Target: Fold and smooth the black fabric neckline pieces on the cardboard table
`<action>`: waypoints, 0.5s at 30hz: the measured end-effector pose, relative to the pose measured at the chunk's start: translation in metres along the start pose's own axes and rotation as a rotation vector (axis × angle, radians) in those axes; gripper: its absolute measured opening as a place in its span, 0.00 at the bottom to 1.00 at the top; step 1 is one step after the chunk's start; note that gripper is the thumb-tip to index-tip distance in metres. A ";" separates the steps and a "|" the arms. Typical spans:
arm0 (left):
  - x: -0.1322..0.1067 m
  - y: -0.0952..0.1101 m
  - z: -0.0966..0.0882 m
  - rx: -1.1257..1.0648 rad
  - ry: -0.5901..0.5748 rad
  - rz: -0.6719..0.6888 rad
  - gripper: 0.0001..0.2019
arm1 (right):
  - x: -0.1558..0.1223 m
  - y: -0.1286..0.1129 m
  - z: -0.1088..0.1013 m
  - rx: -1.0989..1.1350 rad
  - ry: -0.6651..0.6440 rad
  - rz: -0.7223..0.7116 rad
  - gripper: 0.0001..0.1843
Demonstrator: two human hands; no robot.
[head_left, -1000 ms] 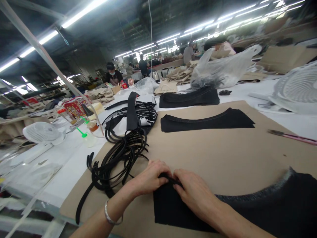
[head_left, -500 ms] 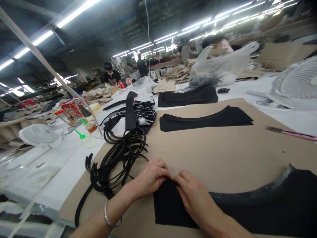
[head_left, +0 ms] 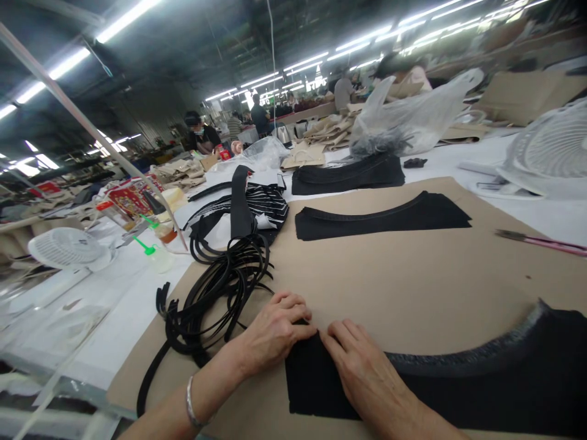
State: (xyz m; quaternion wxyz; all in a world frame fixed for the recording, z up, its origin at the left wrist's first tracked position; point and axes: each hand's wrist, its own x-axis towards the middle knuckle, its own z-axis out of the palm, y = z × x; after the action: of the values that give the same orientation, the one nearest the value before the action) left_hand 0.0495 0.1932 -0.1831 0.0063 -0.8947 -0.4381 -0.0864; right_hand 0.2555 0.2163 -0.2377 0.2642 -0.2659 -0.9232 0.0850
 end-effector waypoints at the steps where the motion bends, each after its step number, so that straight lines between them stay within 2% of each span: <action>1: 0.000 0.000 0.000 0.030 0.012 0.015 0.09 | 0.000 0.000 0.000 -0.017 0.006 -0.009 0.20; 9: -0.008 0.007 0.000 0.268 0.044 0.133 0.10 | -0.002 -0.004 -0.004 -0.269 0.064 -0.181 0.19; 12: -0.011 0.011 0.001 0.280 0.066 0.105 0.11 | -0.001 -0.006 -0.007 -0.333 0.005 -0.197 0.19; 15: -0.014 0.017 0.001 0.221 0.104 0.004 0.13 | 0.005 -0.006 -0.014 -0.343 -0.117 -0.167 0.17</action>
State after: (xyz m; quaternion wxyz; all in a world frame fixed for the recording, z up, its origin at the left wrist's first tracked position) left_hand 0.0545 0.1719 -0.1849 0.1279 -0.8838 -0.4422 -0.0841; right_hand 0.2569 0.2141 -0.2216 0.1669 -0.2243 -0.9567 -0.0805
